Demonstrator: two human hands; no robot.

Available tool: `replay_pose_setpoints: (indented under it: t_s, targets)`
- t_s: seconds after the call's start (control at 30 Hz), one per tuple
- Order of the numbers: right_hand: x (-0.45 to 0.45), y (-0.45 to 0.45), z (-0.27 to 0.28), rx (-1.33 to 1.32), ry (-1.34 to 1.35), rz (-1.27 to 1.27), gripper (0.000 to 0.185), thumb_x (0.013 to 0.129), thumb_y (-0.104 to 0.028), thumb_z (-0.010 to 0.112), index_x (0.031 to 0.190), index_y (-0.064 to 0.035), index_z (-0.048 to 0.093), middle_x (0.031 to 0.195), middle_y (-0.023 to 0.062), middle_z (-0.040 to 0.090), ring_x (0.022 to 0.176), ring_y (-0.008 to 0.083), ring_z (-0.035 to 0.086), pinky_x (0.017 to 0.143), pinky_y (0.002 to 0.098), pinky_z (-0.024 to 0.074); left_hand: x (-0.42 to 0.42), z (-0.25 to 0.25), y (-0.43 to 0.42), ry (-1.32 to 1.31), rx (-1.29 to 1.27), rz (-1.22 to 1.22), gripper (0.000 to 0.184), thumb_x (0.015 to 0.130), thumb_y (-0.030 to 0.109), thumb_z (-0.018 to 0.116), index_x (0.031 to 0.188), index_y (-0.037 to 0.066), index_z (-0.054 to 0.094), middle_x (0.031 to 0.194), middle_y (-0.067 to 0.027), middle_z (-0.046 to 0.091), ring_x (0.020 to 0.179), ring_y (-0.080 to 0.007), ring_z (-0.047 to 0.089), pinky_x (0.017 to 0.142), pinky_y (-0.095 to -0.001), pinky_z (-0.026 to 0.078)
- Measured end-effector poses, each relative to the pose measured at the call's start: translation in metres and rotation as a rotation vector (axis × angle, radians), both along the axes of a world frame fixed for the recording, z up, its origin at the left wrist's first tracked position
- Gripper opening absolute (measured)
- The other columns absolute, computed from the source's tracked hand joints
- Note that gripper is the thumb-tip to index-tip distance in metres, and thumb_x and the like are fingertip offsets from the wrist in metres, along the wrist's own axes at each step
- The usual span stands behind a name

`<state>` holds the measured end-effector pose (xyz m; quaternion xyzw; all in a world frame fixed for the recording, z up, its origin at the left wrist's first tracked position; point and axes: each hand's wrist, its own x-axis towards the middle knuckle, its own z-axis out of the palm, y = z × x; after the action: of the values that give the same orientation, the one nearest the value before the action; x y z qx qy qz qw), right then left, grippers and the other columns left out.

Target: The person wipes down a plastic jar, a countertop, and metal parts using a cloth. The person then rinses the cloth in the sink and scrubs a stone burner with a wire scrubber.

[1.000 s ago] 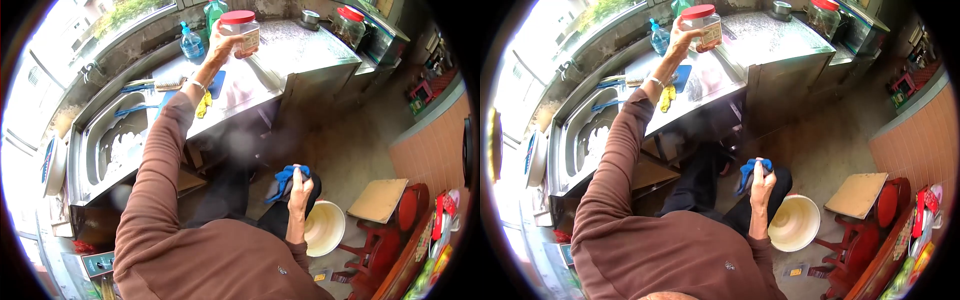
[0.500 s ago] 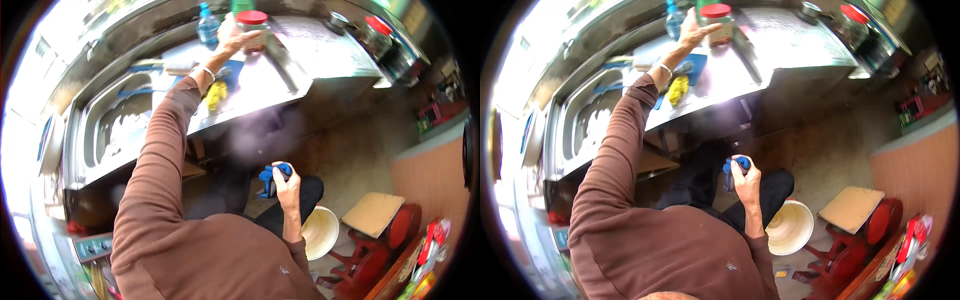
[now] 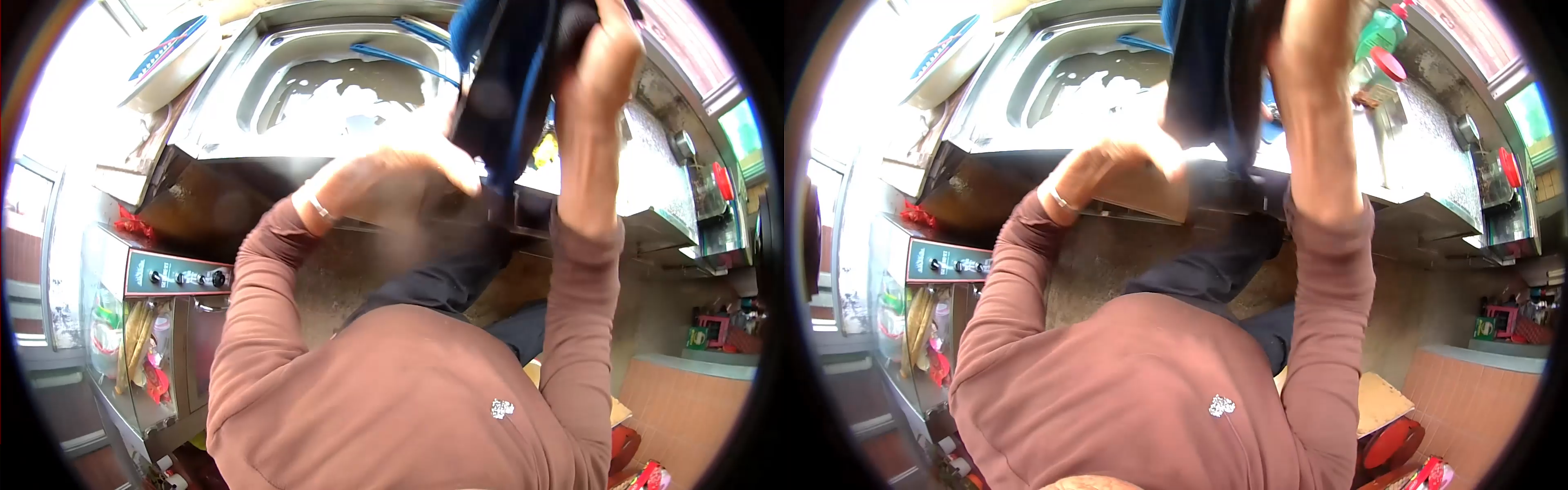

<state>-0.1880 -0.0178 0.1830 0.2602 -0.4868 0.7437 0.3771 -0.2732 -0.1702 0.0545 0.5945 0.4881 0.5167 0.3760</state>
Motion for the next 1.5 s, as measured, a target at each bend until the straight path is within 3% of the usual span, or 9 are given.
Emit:
replay_pose_setpoints:
  t_s: [0.27, 0.47, 0.6, 0.8, 0.9, 0.97, 1.13, 1.27, 1.5]
  targets:
    - [-0.153, 0.007, -0.105, 0.337, -0.413, -0.346, 0.023, 0.088, -0.023, 0.073, 0.098, -0.0023, 0.071, 0.092, 0.0076, 0.069, 0.085, 0.0143, 0.067, 0.076, 0.0265, 0.055, -0.139, 0.002, -0.114, 0.285, -0.215, 0.749, 0.075, 0.067, 0.024, 0.083, 0.133, 0.002, 0.056, 0.119, -0.0119, 0.066, 0.106, -0.022, 0.062, 0.103, -0.031, 0.045]
    - [-0.146, -0.007, -0.216, 0.81, -1.07, -0.35, 0.031, 0.089, -0.037, 0.071, 0.096, -0.007, 0.066, 0.085, 0.0043, 0.066, 0.066, 0.0111, 0.063, 0.053, 0.0224, 0.0488, -0.245, -0.106, -0.151, 1.028, -0.826, 0.731, 0.118, 0.06, 0.054, 0.087, 0.155, 0.014, 0.028, 0.152, -0.0239, 0.038, 0.141, -0.0405, 0.034, 0.112, -0.0562, 0.032]
    - [-0.143, -0.018, -0.215, 1.074, -0.965, -0.446, 0.045, 0.088, -0.044, 0.07, 0.11, -0.0046, 0.065, 0.099, 0.0117, 0.068, 0.089, 0.0205, 0.066, 0.08, 0.0341, 0.0525, -0.242, -0.127, -0.129, 1.327, -0.744, 0.635, 0.13, 0.057, 0.063, 0.086, 0.156, 0.011, 0.02, 0.159, -0.0238, 0.023, 0.148, -0.0459, 0.017, 0.114, -0.0672, 0.02]
    - [-0.153, -0.023, -0.237, 1.25, -0.901, -0.351, 0.04, 0.083, -0.029, 0.068, 0.112, -0.0013, 0.065, 0.096, 0.0214, 0.07, 0.093, 0.0333, 0.069, 0.084, 0.0404, 0.0533, -0.249, -0.193, -0.107, 1.642, -1.007, 0.093, 0.055, 0.085, 0.016, 0.065, 0.138, 0.007, 0.054, 0.114, -0.0216, 0.068, 0.107, -0.0313, 0.067, 0.091, -0.0519, 0.053]
    - [-0.139, -0.024, -0.237, 1.358, -0.926, -0.248, 0.033, 0.084, -0.022, 0.067, 0.108, -0.0005, 0.066, 0.095, 0.0214, 0.07, 0.087, 0.033, 0.069, 0.08, 0.0392, 0.0536, -0.285, -0.252, -0.126, 2.097, -0.813, -0.097, 0.026, 0.074, 0.014, 0.073, 0.096, 0.002, 0.072, 0.086, -0.0153, 0.072, 0.078, -0.0354, 0.071, 0.064, -0.0462, 0.057]
    - [-0.132, -0.024, -0.232, 1.421, -0.932, -0.189, 0.028, 0.084, -0.018, 0.065, 0.105, 0.0, 0.067, 0.094, 0.0214, 0.071, 0.084, 0.0328, 0.07, 0.077, 0.0385, 0.0539, -0.293, -0.243, -0.1, 1.788, -1.116, 0.04, 0.019, 0.073, 0.011, 0.07, 0.089, 0.002, 0.072, 0.089, -0.0161, 0.072, 0.081, -0.0355, 0.071, 0.067, -0.045, 0.057]
    - [-0.161, -0.025, -0.228, 1.441, -0.583, -0.46, 0.084, 0.082, -0.044, 0.073, 0.144, 0.0034, 0.043, 0.133, 0.027, 0.057, 0.119, 0.0388, 0.057, 0.104, 0.0427, 0.0439, -0.233, -0.101, -0.087, 0.926, -0.359, 0.531, 0.038, 0.065, -0.001, 0.068, 0.103, 0.004, 0.071, 0.101, -0.0178, 0.072, 0.091, -0.0319, 0.07, 0.082, -0.0398, 0.055]
    - [-0.203, -0.064, -0.21, 1.232, -0.45, -0.442, 0.104, 0.069, -0.025, 0.081, 0.152, 0.0021, 0.025, 0.133, 0.0293, 0.055, 0.124, 0.0413, 0.054, 0.105, 0.0424, 0.0439, -0.215, -0.051, -0.082, 0.513, -0.328, 0.628, 0.056, 0.068, 0.002, 0.066, 0.123, 0.003, 0.06, 0.105, -0.0075, 0.068, 0.096, -0.0159, 0.062, 0.09, -0.031, 0.051]
    - [-0.227, -0.075, -0.156, 0.914, -0.411, -0.572, 0.032, 0.07, -0.011, 0.067, 0.101, -0.002, 0.07, 0.085, 0.016, 0.069, 0.077, 0.0242, 0.068, 0.077, 0.0328, 0.054, -0.18, -0.077, -0.103, -0.444, 0.424, 0.928, 0.066, 0.083, 0.019, 0.068, 0.142, 0.001, 0.047, 0.143, -0.018, 0.049, 0.137, -0.0262, 0.04, 0.113, -0.037, 0.03]
